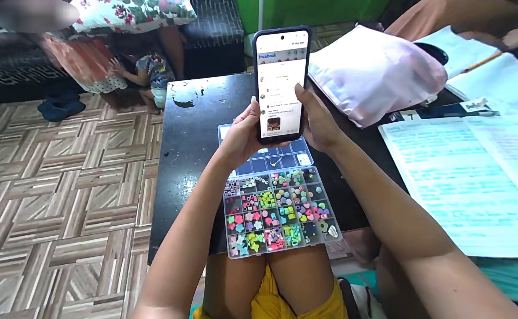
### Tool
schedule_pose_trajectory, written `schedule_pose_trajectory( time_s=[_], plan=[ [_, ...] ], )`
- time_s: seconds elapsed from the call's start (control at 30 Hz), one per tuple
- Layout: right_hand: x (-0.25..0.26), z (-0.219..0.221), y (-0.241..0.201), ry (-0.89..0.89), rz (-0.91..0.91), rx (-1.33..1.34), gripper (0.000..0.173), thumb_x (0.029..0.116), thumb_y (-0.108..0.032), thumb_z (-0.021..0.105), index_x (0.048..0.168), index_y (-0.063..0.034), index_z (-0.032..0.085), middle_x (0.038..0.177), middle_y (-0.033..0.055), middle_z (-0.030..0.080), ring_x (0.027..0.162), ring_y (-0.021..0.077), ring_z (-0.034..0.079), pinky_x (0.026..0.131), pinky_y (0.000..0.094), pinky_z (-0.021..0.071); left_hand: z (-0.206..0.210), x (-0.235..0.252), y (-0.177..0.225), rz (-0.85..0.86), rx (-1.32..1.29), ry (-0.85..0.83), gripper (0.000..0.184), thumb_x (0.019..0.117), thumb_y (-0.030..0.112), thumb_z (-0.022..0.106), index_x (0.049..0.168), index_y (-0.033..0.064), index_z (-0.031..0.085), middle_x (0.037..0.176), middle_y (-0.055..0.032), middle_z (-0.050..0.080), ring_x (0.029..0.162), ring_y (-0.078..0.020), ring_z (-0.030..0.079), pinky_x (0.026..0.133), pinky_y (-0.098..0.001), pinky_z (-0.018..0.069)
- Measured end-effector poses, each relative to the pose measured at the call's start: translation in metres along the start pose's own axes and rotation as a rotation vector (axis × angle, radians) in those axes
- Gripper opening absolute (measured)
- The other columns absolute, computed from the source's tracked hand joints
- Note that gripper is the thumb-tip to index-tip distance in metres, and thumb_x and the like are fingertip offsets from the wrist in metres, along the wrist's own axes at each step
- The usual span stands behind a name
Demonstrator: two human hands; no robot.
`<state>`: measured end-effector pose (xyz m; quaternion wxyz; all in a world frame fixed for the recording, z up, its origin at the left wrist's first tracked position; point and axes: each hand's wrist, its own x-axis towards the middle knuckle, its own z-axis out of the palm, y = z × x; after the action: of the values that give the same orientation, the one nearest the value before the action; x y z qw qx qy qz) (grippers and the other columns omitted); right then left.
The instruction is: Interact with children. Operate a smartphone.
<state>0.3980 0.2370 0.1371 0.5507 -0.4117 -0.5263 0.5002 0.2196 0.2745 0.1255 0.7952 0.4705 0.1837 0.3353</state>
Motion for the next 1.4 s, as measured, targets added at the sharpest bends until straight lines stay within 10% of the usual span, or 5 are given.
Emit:
schedule_pose_trajectory(
  time_s=[0.5,0.67,0.97,1.2,1.4],
  plan=[
    [0.003,-0.016,-0.002,-0.280,-0.077,-0.020,0.100,0.0900,0.006,0.060,0.159,-0.0190,-0.008,0.140,0.0019,0.054,0.120,0.0121,0.064,0.101,0.0319,0.0569,-0.001,-0.001,0.005,-0.009,0.000,-0.001,0.053,0.1116,0.045,0.013,0.142,0.0148,0.044,0.123,-0.0133,0.068,0.109,-0.0303,0.071,0.087,-0.0478,0.0620],
    [0.002,-0.011,-0.006,-0.187,0.013,0.046,0.065,0.1080,-0.016,0.036,0.159,-0.0277,-0.002,0.133,0.0010,0.058,0.113,0.0129,0.068,0.092,0.0324,0.0608,0.000,-0.001,0.005,-0.009,-0.003,0.005,0.053,0.1119,0.044,0.013,0.141,0.0137,0.045,0.124,-0.0131,0.067,0.110,-0.0296,0.070,0.087,-0.0483,0.0617],
    [0.001,-0.012,-0.006,-0.203,0.021,0.061,0.063,0.1089,-0.019,0.034,0.159,-0.0289,-0.003,0.133,0.0009,0.057,0.114,0.0134,0.067,0.092,0.0324,0.0609,0.000,-0.001,0.005,-0.011,-0.006,0.003,0.053,0.1117,0.045,0.013,0.141,0.0152,0.045,0.124,-0.0123,0.067,0.109,-0.0288,0.070,0.086,-0.0478,0.0623],
    [0.000,-0.025,-0.005,-0.458,-0.011,0.006,0.121,0.0793,0.011,0.069,0.158,-0.0186,-0.019,0.149,0.0027,0.047,0.128,0.0135,0.059,0.105,0.0315,0.0549,-0.001,-0.004,0.009,0.004,-0.020,-0.006,0.053,0.1111,0.046,0.011,0.139,0.0163,0.045,0.121,-0.0103,0.068,0.107,-0.0261,0.071,0.086,-0.0445,0.0617],
    [-0.002,-0.023,-0.008,-0.467,0.045,0.000,0.124,0.0789,0.014,0.069,0.157,-0.0214,-0.021,0.147,0.0018,0.050,0.126,0.0140,0.062,0.104,0.0317,0.0561,-0.003,-0.004,0.009,0.006,-0.036,-0.020,0.052,0.1115,0.045,0.013,0.138,0.0151,0.046,0.118,-0.0106,0.069,0.104,-0.0254,0.072,0.084,-0.0430,0.0626]
  ],
)
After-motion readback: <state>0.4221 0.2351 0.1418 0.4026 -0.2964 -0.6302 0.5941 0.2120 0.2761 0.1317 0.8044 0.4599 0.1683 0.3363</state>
